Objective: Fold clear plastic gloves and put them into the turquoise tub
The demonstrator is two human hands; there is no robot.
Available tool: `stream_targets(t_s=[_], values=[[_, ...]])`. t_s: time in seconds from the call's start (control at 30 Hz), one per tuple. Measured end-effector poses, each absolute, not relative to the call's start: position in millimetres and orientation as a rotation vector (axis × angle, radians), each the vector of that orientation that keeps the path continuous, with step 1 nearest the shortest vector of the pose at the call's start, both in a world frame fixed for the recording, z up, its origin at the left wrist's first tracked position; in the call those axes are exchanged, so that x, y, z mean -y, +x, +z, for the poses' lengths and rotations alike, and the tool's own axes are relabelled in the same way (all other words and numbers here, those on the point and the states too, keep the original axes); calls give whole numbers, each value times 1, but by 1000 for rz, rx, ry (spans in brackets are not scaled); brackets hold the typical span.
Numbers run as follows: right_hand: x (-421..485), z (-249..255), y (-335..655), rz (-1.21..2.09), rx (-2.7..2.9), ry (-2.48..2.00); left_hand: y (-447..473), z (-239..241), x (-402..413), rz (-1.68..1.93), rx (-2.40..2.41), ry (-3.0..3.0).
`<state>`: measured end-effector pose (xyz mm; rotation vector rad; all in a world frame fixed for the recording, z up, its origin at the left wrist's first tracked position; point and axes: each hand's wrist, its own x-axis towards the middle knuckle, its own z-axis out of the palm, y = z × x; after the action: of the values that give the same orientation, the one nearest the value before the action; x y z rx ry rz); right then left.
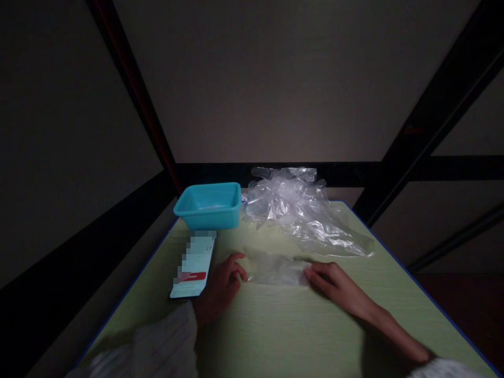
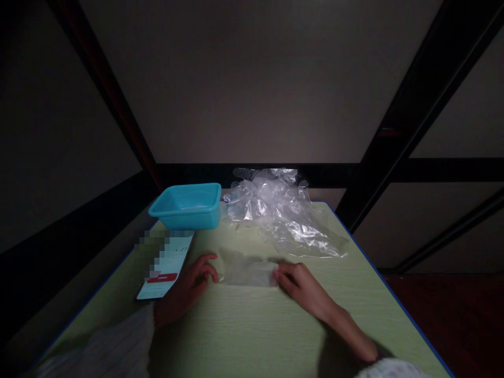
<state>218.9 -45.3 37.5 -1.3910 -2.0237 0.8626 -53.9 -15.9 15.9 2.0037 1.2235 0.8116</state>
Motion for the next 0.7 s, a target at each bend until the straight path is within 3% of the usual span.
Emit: stream_targets(t_s=[0.33, 0.7], values=[[33, 22, 209, 833, 1806, -1488, -45, 11, 12, 870, -1256, 1809], [39, 25, 201, 583, 1803, -1567, -41, 5, 10, 880, -1337, 1853]])
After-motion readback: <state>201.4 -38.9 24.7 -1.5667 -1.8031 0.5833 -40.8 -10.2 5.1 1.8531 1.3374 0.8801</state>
